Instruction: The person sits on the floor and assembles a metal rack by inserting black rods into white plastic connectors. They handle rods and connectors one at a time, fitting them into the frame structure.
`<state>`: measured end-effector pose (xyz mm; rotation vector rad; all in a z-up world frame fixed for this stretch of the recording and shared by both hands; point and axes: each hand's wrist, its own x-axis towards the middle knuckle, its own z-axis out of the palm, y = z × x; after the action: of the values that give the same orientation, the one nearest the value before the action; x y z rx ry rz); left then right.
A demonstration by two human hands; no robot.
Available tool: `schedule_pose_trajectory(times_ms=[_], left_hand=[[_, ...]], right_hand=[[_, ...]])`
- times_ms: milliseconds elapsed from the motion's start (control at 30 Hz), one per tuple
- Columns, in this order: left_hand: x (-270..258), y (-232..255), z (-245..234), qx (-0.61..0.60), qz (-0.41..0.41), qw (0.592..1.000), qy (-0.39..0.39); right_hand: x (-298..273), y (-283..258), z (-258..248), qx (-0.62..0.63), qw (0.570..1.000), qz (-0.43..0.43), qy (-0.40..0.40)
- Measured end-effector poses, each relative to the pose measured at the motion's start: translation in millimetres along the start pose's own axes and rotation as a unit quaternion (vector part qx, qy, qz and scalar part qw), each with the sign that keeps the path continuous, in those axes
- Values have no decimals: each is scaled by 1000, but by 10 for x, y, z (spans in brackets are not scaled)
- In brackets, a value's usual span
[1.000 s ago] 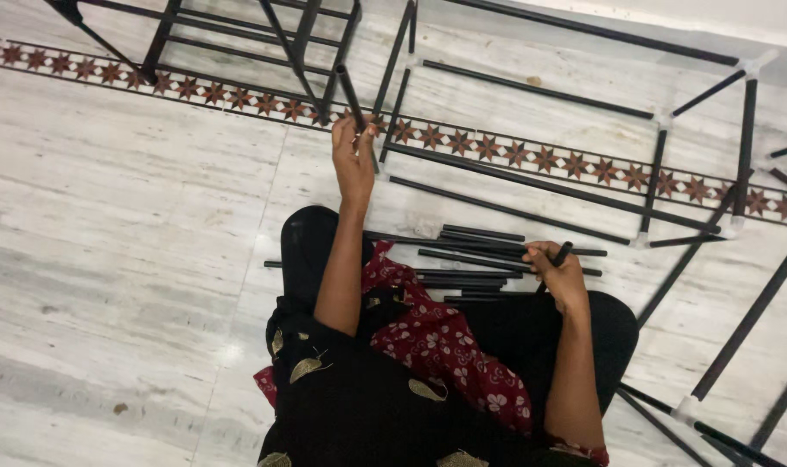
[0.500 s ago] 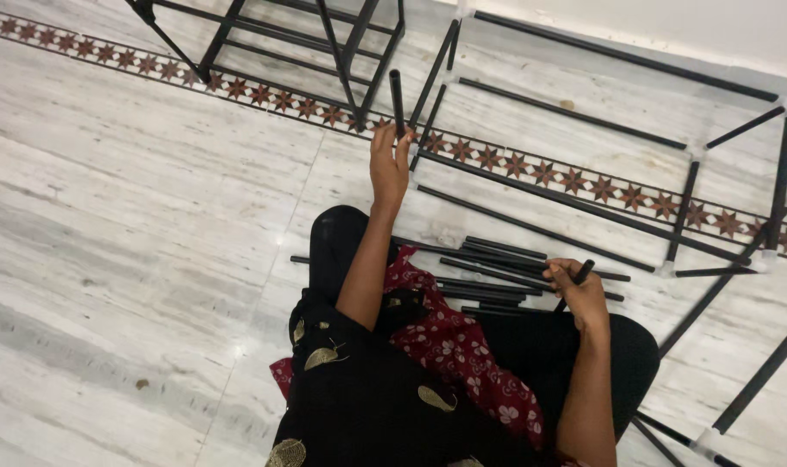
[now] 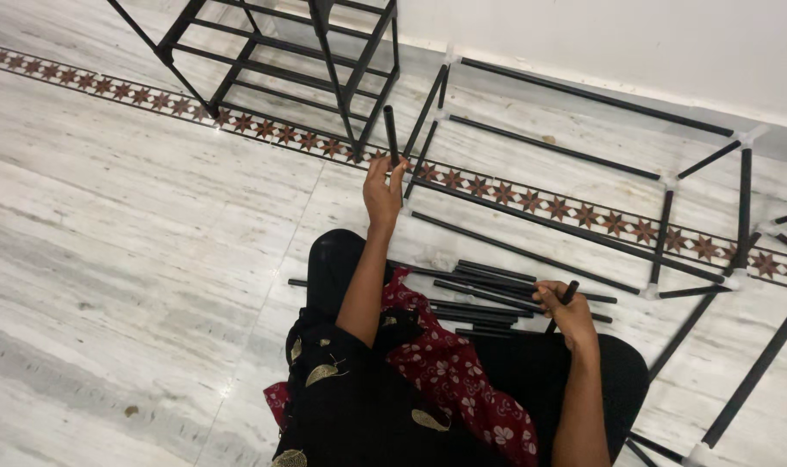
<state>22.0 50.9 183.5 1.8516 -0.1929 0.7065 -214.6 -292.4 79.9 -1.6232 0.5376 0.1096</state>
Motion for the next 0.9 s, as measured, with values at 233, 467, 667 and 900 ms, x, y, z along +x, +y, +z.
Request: schedule_pose_trajectory(times_ms=[233, 467, 667, 900], left_hand=[[-84, -77, 147, 58, -43, 997, -3], [-178, -195, 294, 33, 7, 999, 11], [-186, -270, 327, 24, 4, 1000, 12], [-204, -310, 360, 20, 0, 1000, 10]], right_hand=[[27, 51, -17, -6, 1000, -7, -9], [33, 62, -32, -21, 1000, -4, -2], [85, 90, -15, -24, 1000, -2, -10], [124, 164, -44, -45, 999, 16, -11]])
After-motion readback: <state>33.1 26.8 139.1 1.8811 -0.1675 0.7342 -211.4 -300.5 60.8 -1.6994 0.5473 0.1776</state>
